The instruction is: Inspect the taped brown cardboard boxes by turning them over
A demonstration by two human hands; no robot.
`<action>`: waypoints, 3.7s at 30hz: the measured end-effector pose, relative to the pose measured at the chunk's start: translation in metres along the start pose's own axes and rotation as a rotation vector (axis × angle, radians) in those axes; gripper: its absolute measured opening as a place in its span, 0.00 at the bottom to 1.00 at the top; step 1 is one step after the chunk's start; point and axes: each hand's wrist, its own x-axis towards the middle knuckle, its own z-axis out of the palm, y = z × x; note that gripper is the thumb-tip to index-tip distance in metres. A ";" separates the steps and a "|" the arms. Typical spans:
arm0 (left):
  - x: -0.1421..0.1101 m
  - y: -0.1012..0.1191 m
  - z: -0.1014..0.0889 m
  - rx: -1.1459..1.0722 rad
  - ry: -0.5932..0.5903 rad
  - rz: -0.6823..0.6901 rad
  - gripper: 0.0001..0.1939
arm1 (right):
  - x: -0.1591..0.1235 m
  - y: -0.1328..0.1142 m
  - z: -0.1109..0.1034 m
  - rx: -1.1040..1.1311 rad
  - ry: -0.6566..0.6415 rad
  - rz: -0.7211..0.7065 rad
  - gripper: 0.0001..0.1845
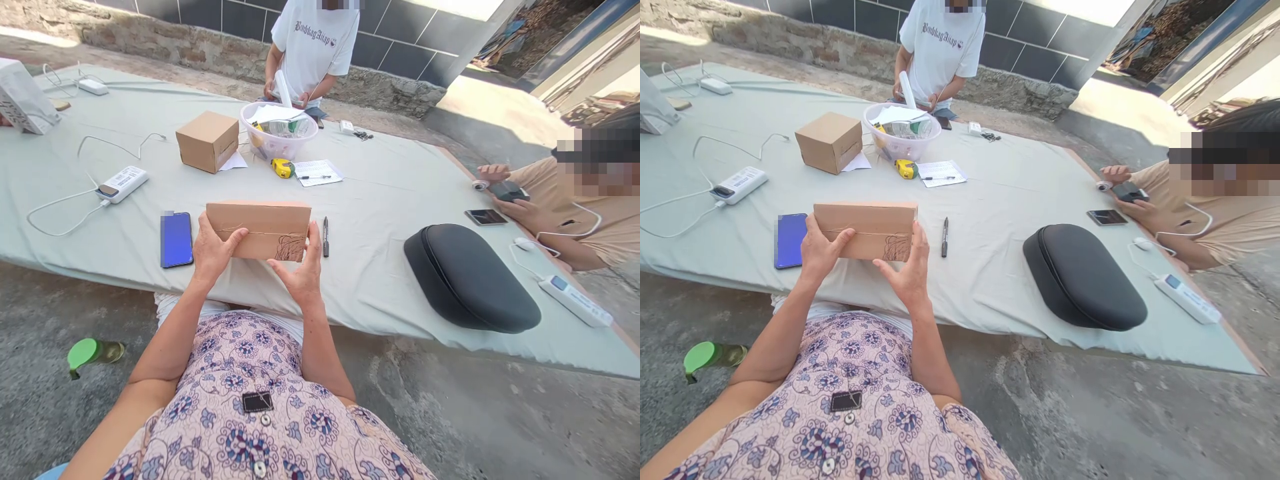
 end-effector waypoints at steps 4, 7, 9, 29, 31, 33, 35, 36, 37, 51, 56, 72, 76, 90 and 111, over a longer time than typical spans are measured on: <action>0.004 -0.006 0.001 -0.039 0.005 0.035 0.45 | 0.002 0.000 0.000 -0.125 -0.053 -0.119 0.54; 0.005 -0.009 0.002 -0.046 0.008 0.067 0.44 | 0.003 0.002 0.000 -0.151 -0.043 -0.126 0.52; 0.006 -0.010 0.003 -0.052 0.012 0.073 0.45 | 0.003 0.003 0.001 -0.153 -0.034 -0.126 0.51; 0.008 -0.016 0.001 -0.133 -0.072 0.136 0.36 | 0.004 0.013 0.000 -0.145 -0.045 0.002 0.43; 0.006 -0.016 0.002 -0.183 -0.097 0.139 0.35 | 0.004 0.020 -0.001 -0.133 -0.049 0.038 0.43; 0.002 -0.015 0.005 -0.224 -0.114 0.162 0.36 | 0.004 0.024 -0.003 -0.122 -0.048 0.079 0.41; -0.002 -0.012 0.007 -0.224 -0.128 0.221 0.37 | 0.004 0.025 -0.005 -0.107 -0.044 0.109 0.37; -0.005 -0.010 0.008 -0.200 -0.137 0.255 0.37 | 0.004 0.025 -0.006 -0.097 -0.041 0.116 0.35; -0.007 -0.008 0.008 -0.163 -0.151 0.283 0.36 | 0.004 0.024 -0.007 -0.084 -0.036 0.118 0.32; -0.005 -0.010 0.006 0.029 -0.289 0.422 0.36 | 0.007 0.020 -0.015 -0.094 -0.113 0.144 0.33; -0.006 -0.009 0.006 0.030 -0.279 0.421 0.35 | 0.007 0.019 -0.015 -0.096 -0.109 0.162 0.29; -0.019 0.002 0.015 0.057 -0.168 0.358 0.37 | 0.009 0.004 0.003 -0.131 0.044 0.300 0.41; -0.020 0.002 0.021 0.066 -0.118 0.340 0.50 | 0.008 0.003 0.009 -0.112 0.091 0.326 0.39; 0.002 -0.009 0.006 -0.195 -0.208 0.186 0.49 | 0.010 0.051 -0.010 0.649 0.048 0.418 0.42; 0.012 -0.033 -0.001 -0.284 -0.323 0.187 0.08 | 0.007 0.036 -0.016 0.246 0.165 0.441 0.22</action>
